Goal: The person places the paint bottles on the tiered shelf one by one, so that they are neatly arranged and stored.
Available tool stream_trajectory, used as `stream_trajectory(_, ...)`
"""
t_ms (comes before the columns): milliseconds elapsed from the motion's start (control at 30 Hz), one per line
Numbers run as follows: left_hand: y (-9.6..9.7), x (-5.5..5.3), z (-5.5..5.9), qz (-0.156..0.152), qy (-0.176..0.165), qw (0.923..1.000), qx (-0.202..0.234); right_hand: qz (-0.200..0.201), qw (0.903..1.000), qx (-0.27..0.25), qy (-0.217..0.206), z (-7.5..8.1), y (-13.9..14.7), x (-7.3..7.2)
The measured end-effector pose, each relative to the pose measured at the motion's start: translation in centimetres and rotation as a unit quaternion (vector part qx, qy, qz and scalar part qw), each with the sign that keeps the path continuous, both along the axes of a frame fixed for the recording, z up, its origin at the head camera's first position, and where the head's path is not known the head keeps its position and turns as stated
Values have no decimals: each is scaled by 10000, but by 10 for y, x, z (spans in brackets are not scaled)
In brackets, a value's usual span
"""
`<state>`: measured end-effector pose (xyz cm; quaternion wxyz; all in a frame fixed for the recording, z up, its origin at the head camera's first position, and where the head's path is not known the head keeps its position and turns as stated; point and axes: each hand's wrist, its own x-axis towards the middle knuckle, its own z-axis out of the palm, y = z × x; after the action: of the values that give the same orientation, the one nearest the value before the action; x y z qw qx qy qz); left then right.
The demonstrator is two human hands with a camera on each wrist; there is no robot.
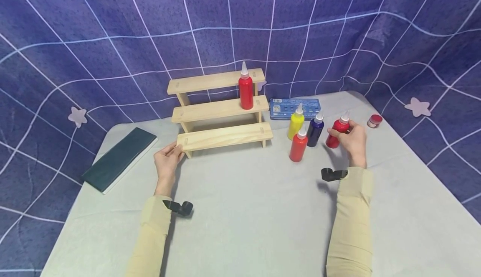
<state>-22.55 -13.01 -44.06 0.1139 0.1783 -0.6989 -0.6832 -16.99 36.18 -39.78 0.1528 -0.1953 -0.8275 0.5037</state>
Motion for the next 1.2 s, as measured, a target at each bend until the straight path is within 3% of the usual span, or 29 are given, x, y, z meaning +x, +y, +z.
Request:
stream_trajectory(367,-1,-1,3,-42,-28,10000,44,49,9997,-119,211,-12,6,-2)
stream_trajectory(567,0,0,2,-62,-22,10000,75,-164,9996,-219,-7,-10,8,2)
stream_trajectory(667,0,-1,1,-60,-18,9999,88,-260,9992,-291,-123,-2,8,5)
stream_trajectory(1200,0,1,1,87,163,9997,128,-483,9966,-628,232,55,-5,24)
